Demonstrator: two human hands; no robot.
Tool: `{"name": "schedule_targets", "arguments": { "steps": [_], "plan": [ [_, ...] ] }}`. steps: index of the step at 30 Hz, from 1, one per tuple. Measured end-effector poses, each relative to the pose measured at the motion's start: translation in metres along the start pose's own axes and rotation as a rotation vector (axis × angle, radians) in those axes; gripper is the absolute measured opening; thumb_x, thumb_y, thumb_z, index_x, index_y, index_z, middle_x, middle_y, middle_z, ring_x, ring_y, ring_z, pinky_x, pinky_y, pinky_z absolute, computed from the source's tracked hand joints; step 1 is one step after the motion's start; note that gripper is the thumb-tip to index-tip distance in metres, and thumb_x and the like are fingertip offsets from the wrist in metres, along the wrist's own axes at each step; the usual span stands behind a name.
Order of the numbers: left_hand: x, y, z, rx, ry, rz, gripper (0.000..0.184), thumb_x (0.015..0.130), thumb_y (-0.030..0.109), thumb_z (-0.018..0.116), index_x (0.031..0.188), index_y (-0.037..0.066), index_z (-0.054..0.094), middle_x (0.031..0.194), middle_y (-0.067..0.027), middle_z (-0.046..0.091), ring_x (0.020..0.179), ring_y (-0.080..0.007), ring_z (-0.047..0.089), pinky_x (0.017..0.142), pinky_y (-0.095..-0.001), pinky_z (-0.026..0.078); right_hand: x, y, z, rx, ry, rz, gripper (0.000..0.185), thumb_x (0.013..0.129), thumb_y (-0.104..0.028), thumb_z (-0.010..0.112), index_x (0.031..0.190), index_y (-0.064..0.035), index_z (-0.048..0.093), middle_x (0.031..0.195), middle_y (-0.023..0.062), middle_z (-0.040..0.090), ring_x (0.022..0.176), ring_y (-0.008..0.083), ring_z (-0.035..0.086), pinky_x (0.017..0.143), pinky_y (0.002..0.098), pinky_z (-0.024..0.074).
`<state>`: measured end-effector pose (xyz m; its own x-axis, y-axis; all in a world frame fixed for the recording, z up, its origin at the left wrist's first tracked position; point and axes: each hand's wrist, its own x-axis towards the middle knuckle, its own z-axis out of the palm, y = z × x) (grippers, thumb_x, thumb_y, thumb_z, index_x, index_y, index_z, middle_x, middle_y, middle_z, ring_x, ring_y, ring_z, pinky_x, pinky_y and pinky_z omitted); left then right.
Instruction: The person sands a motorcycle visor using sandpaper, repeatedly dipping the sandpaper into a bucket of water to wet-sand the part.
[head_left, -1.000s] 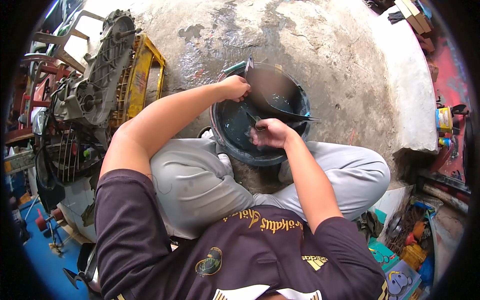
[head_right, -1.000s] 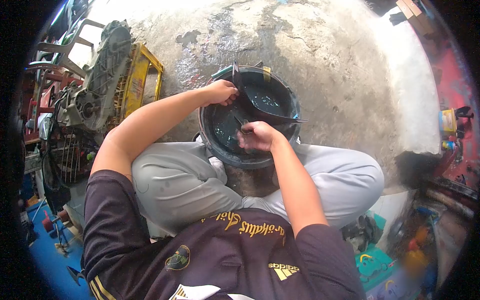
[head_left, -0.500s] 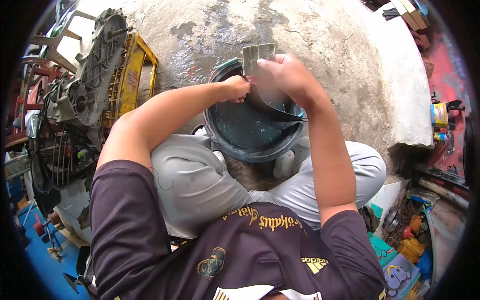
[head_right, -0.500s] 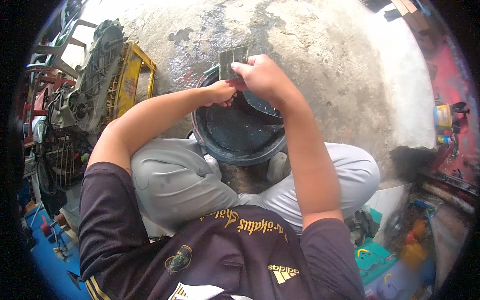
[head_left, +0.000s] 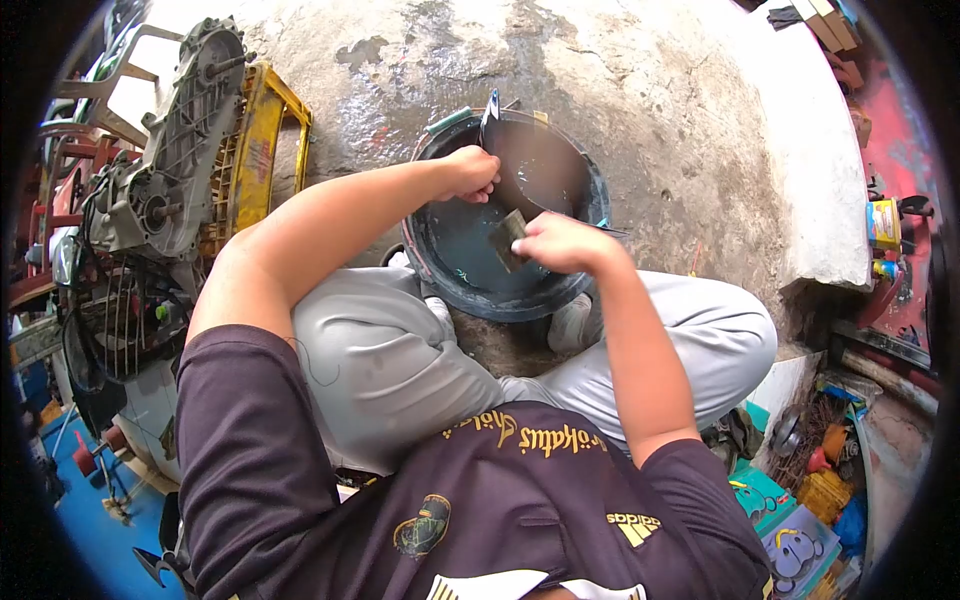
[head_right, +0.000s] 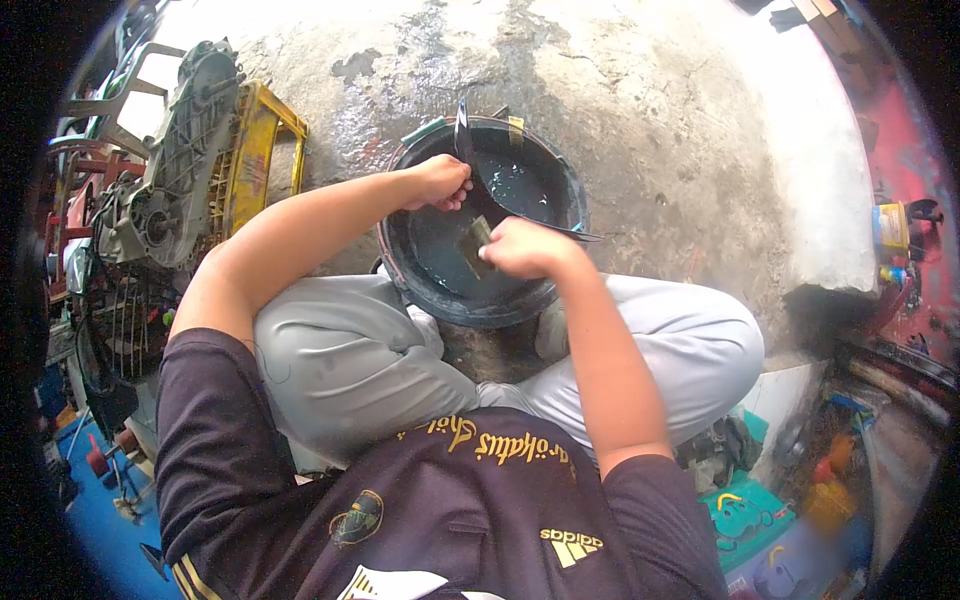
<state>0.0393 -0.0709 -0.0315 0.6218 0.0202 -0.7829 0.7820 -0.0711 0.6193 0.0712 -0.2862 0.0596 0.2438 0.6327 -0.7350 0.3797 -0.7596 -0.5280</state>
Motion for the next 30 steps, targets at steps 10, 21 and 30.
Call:
{"name": "schedule_targets", "arguments": {
  "steps": [10, 21, 30],
  "plan": [
    [-0.005, 0.002, -0.011, 0.150, 0.014, 0.125, 0.031, 0.102, 0.025, 0.062, 0.116, -0.002, 0.067, 0.106, -0.0099, 0.069, 0.090, -0.0200, 0.070, 0.076, -0.0355, 0.061, 0.107, 0.076, 0.106, -0.382, -0.003, 0.049, 0.037, 0.099, -0.021, 0.060, 0.113, 0.0103, 0.075, 0.117, 0.0295, 0.076, 0.108, 0.0434, 0.075, 0.095, 0.0473, 0.0598],
    [-0.014, 0.008, -0.020, 0.298, 0.292, 0.279, 0.100, 0.082, 0.051, 0.090, 0.149, 0.000, 0.037, 0.119, -0.0196, 0.069, 0.112, -0.0304, 0.069, 0.096, -0.0439, 0.056, 0.026, -0.016, -0.024, 0.832, 0.144, -0.121, 0.030, 0.107, -0.021, 0.061, 0.117, 0.0052, 0.072, 0.110, 0.0153, 0.078, 0.096, 0.0256, 0.077, 0.087, 0.0395, 0.0621],
    [-0.026, 0.015, -0.020, 0.614, 0.426, 0.508, 0.098, 0.094, 0.061, 0.075, 0.154, -0.007, 0.038, 0.130, -0.0320, 0.069, 0.127, -0.0458, 0.066, 0.106, -0.0499, 0.052, 0.000, -0.074, -0.083, 0.816, 0.474, -0.288, 0.028, 0.110, -0.016, 0.057, 0.119, 0.0073, 0.070, 0.116, 0.0131, 0.075, 0.103, 0.0211, 0.074, 0.097, 0.0344, 0.0581]
  ]
}}
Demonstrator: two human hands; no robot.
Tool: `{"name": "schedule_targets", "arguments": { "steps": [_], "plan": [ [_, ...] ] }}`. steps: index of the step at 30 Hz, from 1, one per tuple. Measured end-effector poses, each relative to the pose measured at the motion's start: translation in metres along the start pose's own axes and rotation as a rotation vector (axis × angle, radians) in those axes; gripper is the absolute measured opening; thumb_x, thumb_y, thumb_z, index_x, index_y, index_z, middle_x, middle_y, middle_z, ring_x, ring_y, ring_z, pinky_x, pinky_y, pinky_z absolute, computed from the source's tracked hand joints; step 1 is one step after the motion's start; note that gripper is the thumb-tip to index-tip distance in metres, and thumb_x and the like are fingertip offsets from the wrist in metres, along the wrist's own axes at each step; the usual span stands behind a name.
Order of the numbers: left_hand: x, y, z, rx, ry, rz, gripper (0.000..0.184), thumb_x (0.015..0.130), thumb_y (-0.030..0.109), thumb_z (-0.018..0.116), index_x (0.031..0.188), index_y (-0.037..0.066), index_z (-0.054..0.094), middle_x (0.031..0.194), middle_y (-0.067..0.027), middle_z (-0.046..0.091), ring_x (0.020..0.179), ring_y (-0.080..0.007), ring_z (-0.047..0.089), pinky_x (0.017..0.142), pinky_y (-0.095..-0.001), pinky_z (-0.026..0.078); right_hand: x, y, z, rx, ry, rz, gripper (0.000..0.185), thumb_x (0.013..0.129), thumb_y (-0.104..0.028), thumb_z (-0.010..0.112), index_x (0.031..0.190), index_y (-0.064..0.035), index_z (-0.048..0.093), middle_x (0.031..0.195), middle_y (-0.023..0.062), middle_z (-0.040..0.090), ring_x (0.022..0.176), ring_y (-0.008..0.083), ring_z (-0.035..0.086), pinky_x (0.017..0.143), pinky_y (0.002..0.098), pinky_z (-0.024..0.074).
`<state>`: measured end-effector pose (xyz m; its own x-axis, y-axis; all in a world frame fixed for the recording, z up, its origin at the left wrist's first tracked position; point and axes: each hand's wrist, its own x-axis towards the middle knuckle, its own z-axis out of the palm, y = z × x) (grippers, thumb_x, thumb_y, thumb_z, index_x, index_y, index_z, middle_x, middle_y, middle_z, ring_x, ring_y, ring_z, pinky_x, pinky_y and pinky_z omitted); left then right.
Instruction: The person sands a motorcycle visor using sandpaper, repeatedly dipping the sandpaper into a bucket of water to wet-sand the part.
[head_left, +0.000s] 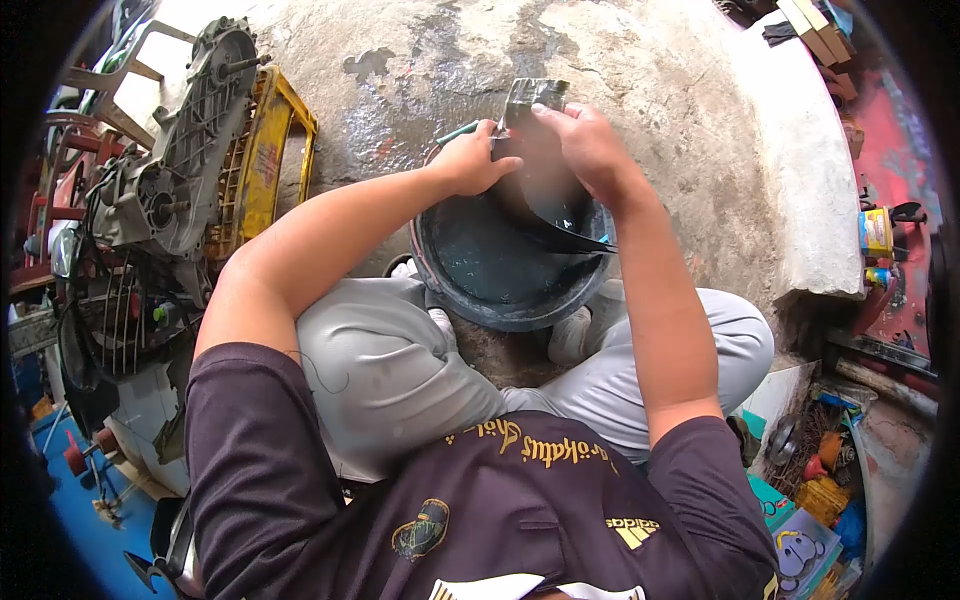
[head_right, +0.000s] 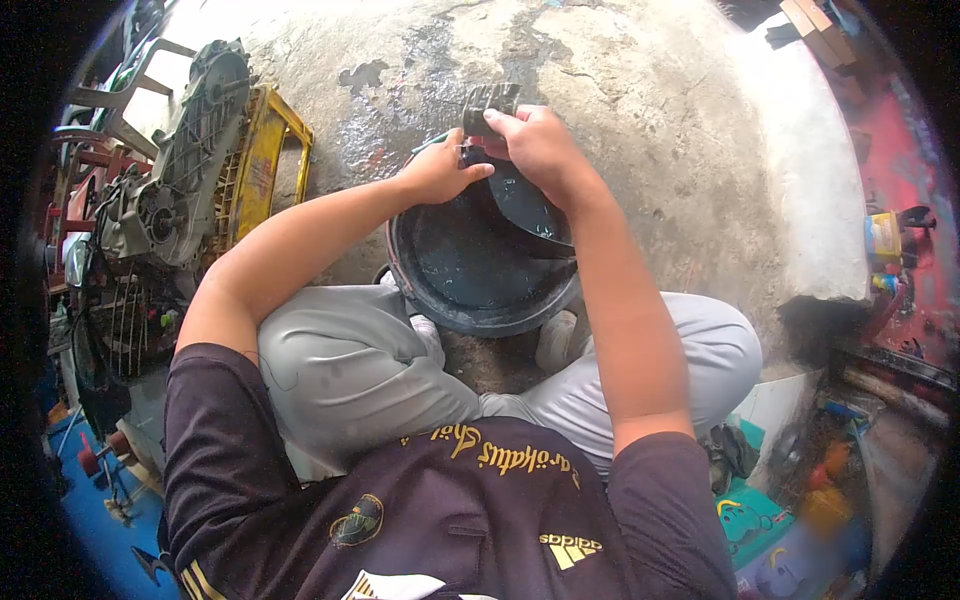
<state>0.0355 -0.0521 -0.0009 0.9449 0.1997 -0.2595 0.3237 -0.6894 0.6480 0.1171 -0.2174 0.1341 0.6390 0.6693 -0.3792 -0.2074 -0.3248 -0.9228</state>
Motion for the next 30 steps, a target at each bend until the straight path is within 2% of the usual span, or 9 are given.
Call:
{"name": "schedule_targets", "arguments": {
  "steps": [6, 8, 11, 13, 16, 17, 23, 26, 30],
  "plan": [
    [0.007, -0.007, -0.010, 0.012, 0.026, 0.029, 0.094, 0.088, 0.065, 0.080, 0.149, 0.000, 0.049, 0.114, -0.0276, 0.074, 0.112, -0.0432, 0.072, 0.096, -0.0496, 0.056, -0.031, 0.047, -0.008, 0.105, 0.126, 0.073, 0.027, 0.108, -0.019, 0.059, 0.113, 0.0042, 0.073, 0.104, 0.0094, 0.077, 0.097, 0.0198, 0.075, 0.093, 0.0350, 0.0581],
    [0.004, -0.005, -0.018, 0.000, -0.001, 0.012, 0.094, 0.086, 0.066, 0.081, 0.149, 0.002, 0.051, 0.109, -0.0256, 0.076, 0.105, -0.0417, 0.074, 0.092, -0.0494, 0.057, -0.047, 0.086, -0.012, -0.065, 0.052, 0.213, 0.031, 0.105, -0.025, 0.063, 0.103, 0.0031, 0.076, 0.097, 0.0101, 0.078, 0.095, 0.0184, 0.074, 0.091, 0.0368, 0.0576],
    [-0.002, -0.004, -0.029, 0.009, -0.053, -0.020, 0.090, 0.086, 0.068, 0.079, 0.150, 0.010, 0.053, 0.129, -0.0273, 0.072, 0.121, -0.0453, 0.068, 0.103, -0.0519, 0.053, -0.056, 0.133, -0.015, -0.762, -0.215, 0.402, 0.037, 0.097, -0.028, 0.065, 0.101, 0.0063, 0.077, 0.105, 0.0249, 0.078, 0.102, 0.0340, 0.076, 0.093, 0.0407, 0.0577],
    [-0.004, -0.006, -0.032, 0.013, 0.026, -0.020, 0.081, 0.086, 0.069, 0.079, 0.140, 0.011, 0.062, 0.120, -0.0238, 0.074, 0.114, -0.0423, 0.071, 0.099, -0.0502, 0.055, -0.050, 0.174, -0.007, -0.981, -0.259, 0.381, 0.040, 0.095, -0.027, 0.063, 0.107, 0.0093, 0.076, 0.112, 0.0338, 0.072, 0.108, 0.0460, 0.073, 0.097, 0.0479, 0.0551],
    [0.005, -0.016, -0.027, -0.027, 0.324, 0.106, 0.070, 0.087, 0.068, 0.079, 0.125, 0.009, 0.070, 0.106, -0.0195, 0.074, 0.104, -0.0373, 0.072, 0.094, -0.0477, 0.056, -0.028, 0.198, -0.005, -1.216, -0.377, 0.433, 0.039, 0.093, -0.025, 0.062, 0.107, 0.0083, 0.077, 0.118, 0.0345, 0.070, 0.116, 0.0448, 0.071, 0.100, 0.0476, 0.0547],
    [0.006, -0.015, -0.029, -0.076, 0.391, 0.153, 0.064, 0.087, 0.065, 0.079, 0.112, 0.007, 0.072, 0.096, -0.0154, 0.072, 0.098, -0.0327, 0.072, 0.091, -0.0445, 0.056, -0.022, 0.205, -0.005, -1.233, -0.349, 0.496, 0.036, 0.091, -0.020, 0.060, 0.107, 0.0071, 0.078, 0.120, 0.0326, 0.071, 0.117, 0.0424, 0.071, 0.101, 0.0459, 0.0552],
    [0.007, -0.018, -0.047, -0.077, 0.185, 0.111, 0.060, 0.089, 0.062, 0.079, 0.106, 0.005, 0.070, 0.094, -0.0140, 0.074, 0.092, -0.0318, 0.072, 0.085, -0.0435, 0.057, -0.007, 0.234, -0.007, -1.170, -0.064, 0.464, 0.037, 0.088, -0.013, 0.058, 0.113, 0.0048, 0.079, 0.125, 0.0297, 0.072, 0.122, 0.0405, 0.070, 0.104, 0.0437, 0.0557],
    [0.003, -0.016, -0.046, -0.086, 0.234, 0.123, 0.060, 0.089, 0.062, 0.079, 0.106, 0.005, 0.070, 0.093, -0.0142, 0.075, 0.089, -0.0313, 0.072, 0.084, -0.0438, 0.057, 0.000, 0.259, -0.002, -1.269, -0.196, 0.422, 0.037, 0.088, -0.012, 0.058, 0.113, 0.0042, 0.079, 0.127, 0.0300, 0.071, 0.123, 0.0416, 0.069, 0.105, 0.0450, 0.0555],
    [0.000, -0.009, -0.054, -0.134, 0.276, 0.078, 0.061, 0.094, 0.061, 0.076, 0.106, 0.002, 0.067, 0.094, -0.0151, 0.074, 0.090, -0.0268, 0.071, 0.083, -0.0422, 0.057, -0.006, 0.254, 0.014, -0.953, -0.342, 0.513, 0.040, 0.097, -0.025, 0.062, 0.123, 0.0035, 0.076, 0.130, 0.0242, 0.074, 0.123, 0.0413, 0.070, 0.106, 0.0442, 0.0537]
  ]
}}
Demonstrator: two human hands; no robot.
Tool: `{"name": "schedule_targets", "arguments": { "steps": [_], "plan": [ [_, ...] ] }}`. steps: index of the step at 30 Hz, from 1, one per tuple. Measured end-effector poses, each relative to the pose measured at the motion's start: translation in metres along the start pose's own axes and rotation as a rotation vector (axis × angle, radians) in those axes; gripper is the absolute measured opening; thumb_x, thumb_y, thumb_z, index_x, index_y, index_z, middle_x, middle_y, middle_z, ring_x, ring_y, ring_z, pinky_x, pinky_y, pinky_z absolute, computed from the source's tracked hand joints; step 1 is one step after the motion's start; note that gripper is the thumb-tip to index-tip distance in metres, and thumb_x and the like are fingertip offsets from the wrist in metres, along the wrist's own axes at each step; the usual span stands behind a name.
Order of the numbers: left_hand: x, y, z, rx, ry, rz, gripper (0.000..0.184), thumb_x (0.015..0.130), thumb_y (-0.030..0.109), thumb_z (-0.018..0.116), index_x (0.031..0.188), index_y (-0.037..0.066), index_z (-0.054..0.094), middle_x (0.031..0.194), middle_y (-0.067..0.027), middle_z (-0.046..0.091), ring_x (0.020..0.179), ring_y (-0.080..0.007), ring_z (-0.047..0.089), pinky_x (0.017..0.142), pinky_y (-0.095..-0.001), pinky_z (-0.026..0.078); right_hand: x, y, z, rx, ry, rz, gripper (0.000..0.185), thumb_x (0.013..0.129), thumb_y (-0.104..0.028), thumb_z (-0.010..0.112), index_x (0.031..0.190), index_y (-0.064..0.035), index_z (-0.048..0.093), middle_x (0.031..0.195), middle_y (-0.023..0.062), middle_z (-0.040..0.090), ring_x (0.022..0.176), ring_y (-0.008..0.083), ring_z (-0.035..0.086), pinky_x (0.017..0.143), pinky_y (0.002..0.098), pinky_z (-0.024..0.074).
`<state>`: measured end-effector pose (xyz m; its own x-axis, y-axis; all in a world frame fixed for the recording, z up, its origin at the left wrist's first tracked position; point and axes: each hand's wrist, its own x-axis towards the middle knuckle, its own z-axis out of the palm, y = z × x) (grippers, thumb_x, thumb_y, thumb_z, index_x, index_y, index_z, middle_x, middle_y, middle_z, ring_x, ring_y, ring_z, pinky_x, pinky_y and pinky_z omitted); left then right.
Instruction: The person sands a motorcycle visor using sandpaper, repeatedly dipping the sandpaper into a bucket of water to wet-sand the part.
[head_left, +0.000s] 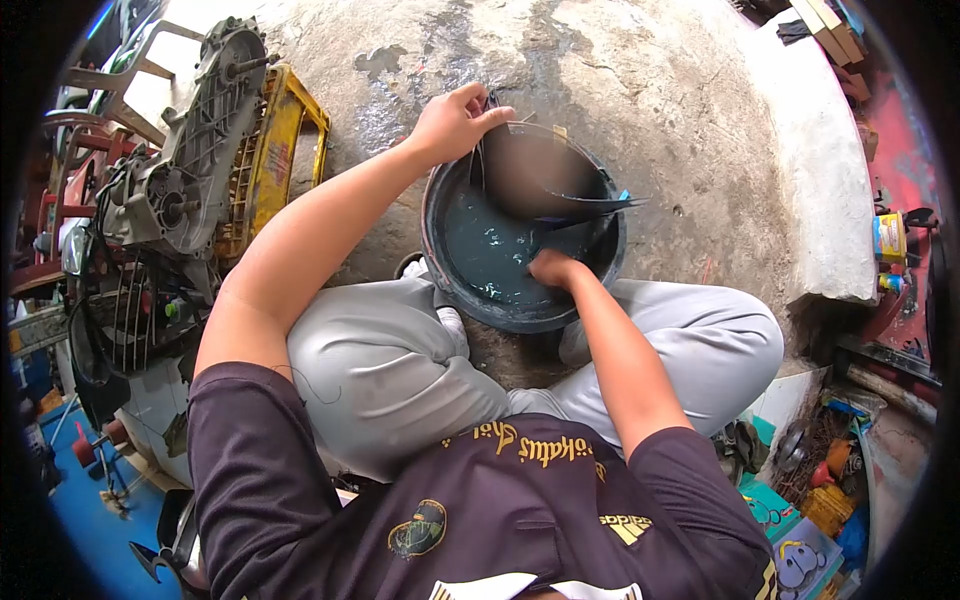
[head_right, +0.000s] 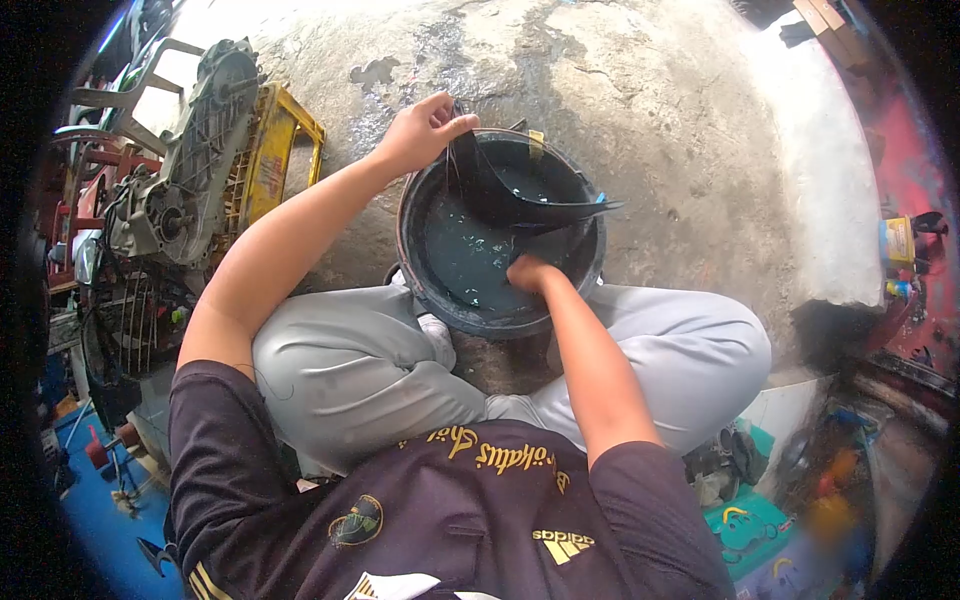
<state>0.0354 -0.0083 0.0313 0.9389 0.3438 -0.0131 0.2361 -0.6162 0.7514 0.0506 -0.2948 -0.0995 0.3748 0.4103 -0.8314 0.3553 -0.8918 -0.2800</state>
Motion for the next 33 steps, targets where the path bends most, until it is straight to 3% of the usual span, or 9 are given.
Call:
{"name": "schedule_targets", "arguments": {
  "steps": [2, 4, 7, 16, 21, 24, 27, 31, 33],
  "plan": [
    [0.006, -0.004, -0.001, 0.017, -0.013, -0.039, 0.062, 0.094, 0.063, 0.075, 0.106, 0.003, 0.067, 0.095, -0.0149, 0.074, 0.091, -0.0277, 0.071, 0.085, -0.0428, 0.057, -0.001, 0.003, 0.001, 0.348, -0.115, 0.018, 0.041, 0.104, -0.028, 0.060, 0.124, 0.0054, 0.073, 0.119, 0.0193, 0.077, 0.114, 0.0387, 0.072, 0.102, 0.0445, 0.0544],
    [0.007, -0.004, -0.001, 0.037, -0.034, -0.057, 0.062, 0.094, 0.063, 0.075, 0.106, 0.003, 0.068, 0.095, -0.0149, 0.074, 0.091, -0.0279, 0.071, 0.085, -0.0429, 0.056, -0.004, -0.001, -0.009, 1.066, -0.592, 0.014, 0.033, 0.108, -0.021, 0.056, 0.120, 0.0060, 0.070, 0.107, 0.0168, 0.075, 0.100, 0.0346, 0.074, 0.092, 0.0452, 0.0583],
    [0.011, -0.013, 0.005, 0.043, -0.004, -0.052, 0.063, 0.092, 0.065, 0.075, 0.102, 0.004, 0.068, 0.090, -0.0129, 0.073, 0.087, -0.0284, 0.071, 0.082, -0.0428, 0.055, -0.027, -0.017, -0.039, 1.221, -0.606, -0.188, 0.029, 0.109, -0.018, 0.055, 0.121, 0.0070, 0.066, 0.103, 0.0199, 0.075, 0.095, 0.0317, 0.076, 0.085, 0.0436, 0.0635],
    [0.011, -0.014, 0.005, 0.032, -0.015, -0.123, 0.067, 0.089, 0.071, 0.074, 0.089, 0.004, 0.067, 0.081, -0.0109, 0.069, 0.078, -0.0279, 0.066, 0.074, -0.0430, 0.051, -0.112, -0.111, -0.103, 1.617, 0.291, -0.535, 0.030, 0.113, -0.019, 0.052, 0.132, 0.0023, 0.063, 0.129, 0.0112, 0.069, 0.118, 0.0230, 0.069, 0.104, 0.0384, 0.0550],
    [0.008, -0.017, 0.006, 0.032, -0.025, -0.176, 0.069, 0.089, 0.072, 0.073, 0.086, 0.004, 0.066, 0.081, -0.0117, 0.069, 0.077, -0.0276, 0.063, 0.074, -0.0431, 0.050, -0.105, -0.115, -0.090, 1.662, 0.366, -0.484, 0.032, 0.114, -0.020, 0.051, 0.136, 0.0022, 0.059, 0.138, 0.0150, 0.066, 0.126, 0.0243, 0.066, 0.112, 0.0419, 0.0506],
    [0.007, -0.020, 0.005, 0.054, -0.034, -0.196, 0.069, 0.089, 0.073, 0.072, 0.085, 0.004, 0.066, 0.081, -0.0122, 0.068, 0.079, -0.0277, 0.064, 0.075, -0.0431, 0.050, -0.106, -0.101, -0.076, 1.556, 0.388, -0.424, 0.029, 0.112, -0.020, 0.054, 0.130, 0.0002, 0.065, 0.129, 0.0124, 0.072, 0.118, 0.0213, 0.069, 0.107, 0.0388, 0.0503],
    [0.010, -0.023, 0.006, 0.056, -0.042, -0.200, 0.071, 0.089, 0.074, 0.071, 0.085, 0.003, 0.067, 0.083, -0.0139, 0.070, 0.082, -0.0300, 0.066, 0.078, -0.0443, 0.051, -0.080, -0.064, -0.046, 0.981, 0.340, -0.315, 0.029, 0.107, -0.024, 0.061, 0.106, 0.0000, 0.077, 0.096, 0.0046, 0.077, 0.087, 0.0191, 0.068, 0.085, 0.0348, 0.0509],
    [0.014, -0.022, 0.007, 0.117, -0.050, -0.229, 0.071, 0.090, 0.074, 0.069, 0.090, 0.004, 0.069, 0.091, -0.0166, 0.074, 0.091, -0.0343, 0.071, 0.083, -0.0467, 0.053, -0.068, -0.033, -0.039, 0.259, 0.095, -0.114, 0.030, 0.096, -0.020, 0.065, 0.099, 0.0065, 0.077, 0.089, 0.0199, 0.077, 0.080, 0.0289, 0.073, 0.078, 0.0437, 0.0563],
    [0.014, -0.024, 0.007, 0.133, -0.062, -0.253, 0.070, 0.091, 0.074, 0.068, 0.093, 0.004, 0.070, 0.094, -0.0171, 0.075, 0.096, -0.0355, 0.072, 0.086, -0.0473, 0.053, -0.040, -0.013, -0.022, -0.205, 0.144, -0.024, 0.025, 0.085, -0.011, 0.064, 0.098, 0.0061, 0.079, 0.101, 0.0284, 0.078, 0.094, 0.0377, 0.078, 0.082, 0.0477, 0.0596]
  ]
}}
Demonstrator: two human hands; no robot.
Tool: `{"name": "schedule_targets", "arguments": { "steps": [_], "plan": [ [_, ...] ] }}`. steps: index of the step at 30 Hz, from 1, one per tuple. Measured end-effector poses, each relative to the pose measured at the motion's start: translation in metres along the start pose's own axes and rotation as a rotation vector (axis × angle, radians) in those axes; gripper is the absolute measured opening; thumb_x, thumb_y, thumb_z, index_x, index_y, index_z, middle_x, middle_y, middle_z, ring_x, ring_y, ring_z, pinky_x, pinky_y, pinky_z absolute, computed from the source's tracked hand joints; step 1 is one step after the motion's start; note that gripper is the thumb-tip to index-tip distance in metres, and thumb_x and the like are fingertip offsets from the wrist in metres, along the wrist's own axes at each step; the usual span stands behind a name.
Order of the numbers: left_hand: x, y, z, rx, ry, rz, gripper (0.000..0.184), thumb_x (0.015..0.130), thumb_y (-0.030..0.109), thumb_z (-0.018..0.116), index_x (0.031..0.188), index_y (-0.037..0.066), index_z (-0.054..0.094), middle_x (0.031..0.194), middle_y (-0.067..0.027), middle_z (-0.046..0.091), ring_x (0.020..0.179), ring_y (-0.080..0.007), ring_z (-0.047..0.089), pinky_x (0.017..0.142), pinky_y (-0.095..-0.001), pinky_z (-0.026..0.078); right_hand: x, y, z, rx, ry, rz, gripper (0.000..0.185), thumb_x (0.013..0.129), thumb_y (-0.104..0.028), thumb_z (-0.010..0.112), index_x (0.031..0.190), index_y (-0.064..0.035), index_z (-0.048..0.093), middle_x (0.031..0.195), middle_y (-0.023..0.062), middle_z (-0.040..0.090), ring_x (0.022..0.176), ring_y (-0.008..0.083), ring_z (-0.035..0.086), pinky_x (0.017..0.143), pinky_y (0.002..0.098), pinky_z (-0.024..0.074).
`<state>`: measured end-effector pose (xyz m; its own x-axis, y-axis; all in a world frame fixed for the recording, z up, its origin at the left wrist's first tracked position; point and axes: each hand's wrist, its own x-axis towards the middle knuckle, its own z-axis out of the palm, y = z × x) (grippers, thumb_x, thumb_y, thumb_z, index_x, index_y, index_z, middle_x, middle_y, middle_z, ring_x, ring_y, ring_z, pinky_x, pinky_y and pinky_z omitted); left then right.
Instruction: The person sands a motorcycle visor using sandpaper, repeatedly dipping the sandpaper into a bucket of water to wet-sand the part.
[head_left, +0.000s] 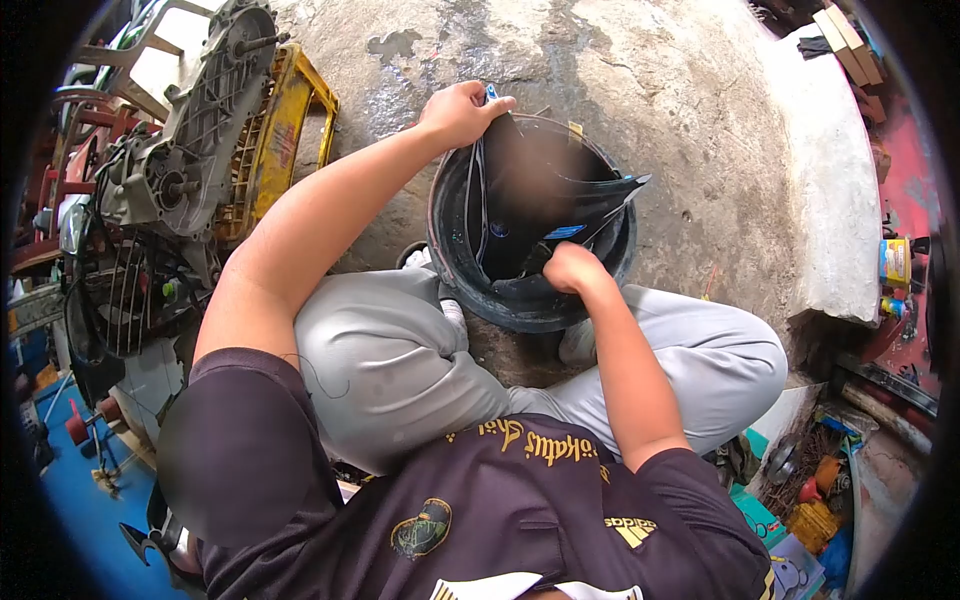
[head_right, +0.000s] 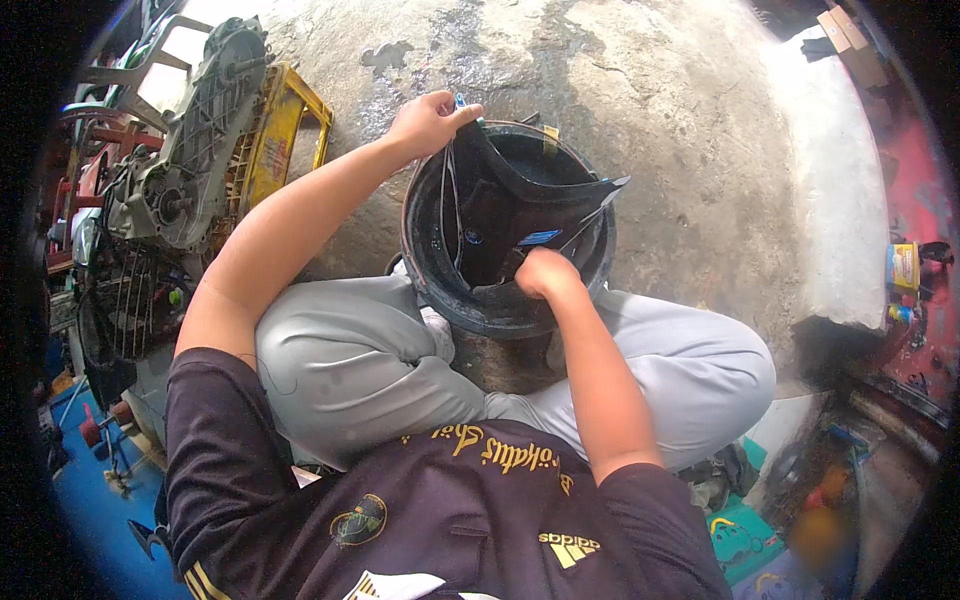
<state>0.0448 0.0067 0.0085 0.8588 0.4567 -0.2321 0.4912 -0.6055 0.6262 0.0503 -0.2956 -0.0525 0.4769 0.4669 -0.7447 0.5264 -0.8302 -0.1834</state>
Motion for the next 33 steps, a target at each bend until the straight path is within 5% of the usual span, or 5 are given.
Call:
{"name": "schedule_targets", "arguments": {
  "steps": [7, 13, 15, 18, 33],
  "plan": [
    [-0.011, -0.002, 0.003, 0.061, 0.018, 0.024, 0.067, 0.093, 0.070, 0.069, 0.109, 0.005, 0.073, 0.100, -0.0155, 0.076, 0.100, -0.0335, 0.073, 0.090, -0.0459, 0.055, 0.028, -0.008, 0.025, -0.153, -0.090, 0.053, 0.031, 0.071, -0.006, 0.071, 0.099, 0.0007, 0.083, 0.111, 0.0243, 0.078, 0.109, 0.0368, 0.077, 0.089, 0.0442, 0.0624],
    [-0.012, -0.001, 0.009, 0.029, 0.005, 0.070, 0.065, 0.093, 0.067, 0.072, 0.118, 0.007, 0.070, 0.100, -0.0124, 0.075, 0.099, -0.0318, 0.073, 0.088, -0.0458, 0.055, 0.052, -0.004, 0.058, -0.460, -0.351, -0.550, 0.030, 0.103, -0.013, 0.056, 0.118, 0.0017, 0.077, 0.117, 0.0218, 0.078, 0.104, 0.0354, 0.077, 0.087, 0.0470, 0.0630],
    [-0.012, -0.004, 0.012, 0.019, 0.055, 0.095, 0.066, 0.093, 0.068, 0.071, 0.117, 0.006, 0.070, 0.099, -0.0123, 0.075, 0.098, -0.0317, 0.073, 0.087, -0.0453, 0.055, 0.039, 0.005, 0.046, 1.153, -0.654, 0.149, 0.029, 0.106, -0.019, 0.058, 0.118, 0.0028, 0.073, 0.101, 0.0199, 0.078, 0.095, 0.0296, 0.077, 0.082, 0.0424, 0.0646],
    [-0.012, -0.003, 0.012, 0.019, 0.051, 0.095, 0.067, 0.093, 0.068, 0.071, 0.118, 0.006, 0.070, 0.098, -0.0128, 0.075, 0.096, -0.0325, 0.073, 0.087, -0.0453, 0.056, 0.008, 0.009, 0.006, 1.281, -0.730, -0.065, 0.026, 0.109, -0.019, 0.058, 0.119, 0.0022, 0.069, 0.096, 0.0175, 0.076, 0.091, 0.0252, 0.077, 0.080, 0.0388, 0.0655],
    [-0.012, 0.001, 0.006, 0.070, -0.005, 0.100, 0.068, 0.095, 0.068, 0.068, 0.123, 0.007, 0.069, 0.104, -0.0147, 0.078, 0.101, -0.0345, 0.075, 0.089, -0.0464, 0.056, -0.025, 0.083, -0.101, 0.778, 0.519, 0.030, 0.034, 0.098, -0.024, 0.062, 0.097, 0.0068, 0.075, 0.087, 0.0174, 0.078, 0.079, 0.0244, 0.073, 0.076, 0.0420, 0.0567]
  ]
}}
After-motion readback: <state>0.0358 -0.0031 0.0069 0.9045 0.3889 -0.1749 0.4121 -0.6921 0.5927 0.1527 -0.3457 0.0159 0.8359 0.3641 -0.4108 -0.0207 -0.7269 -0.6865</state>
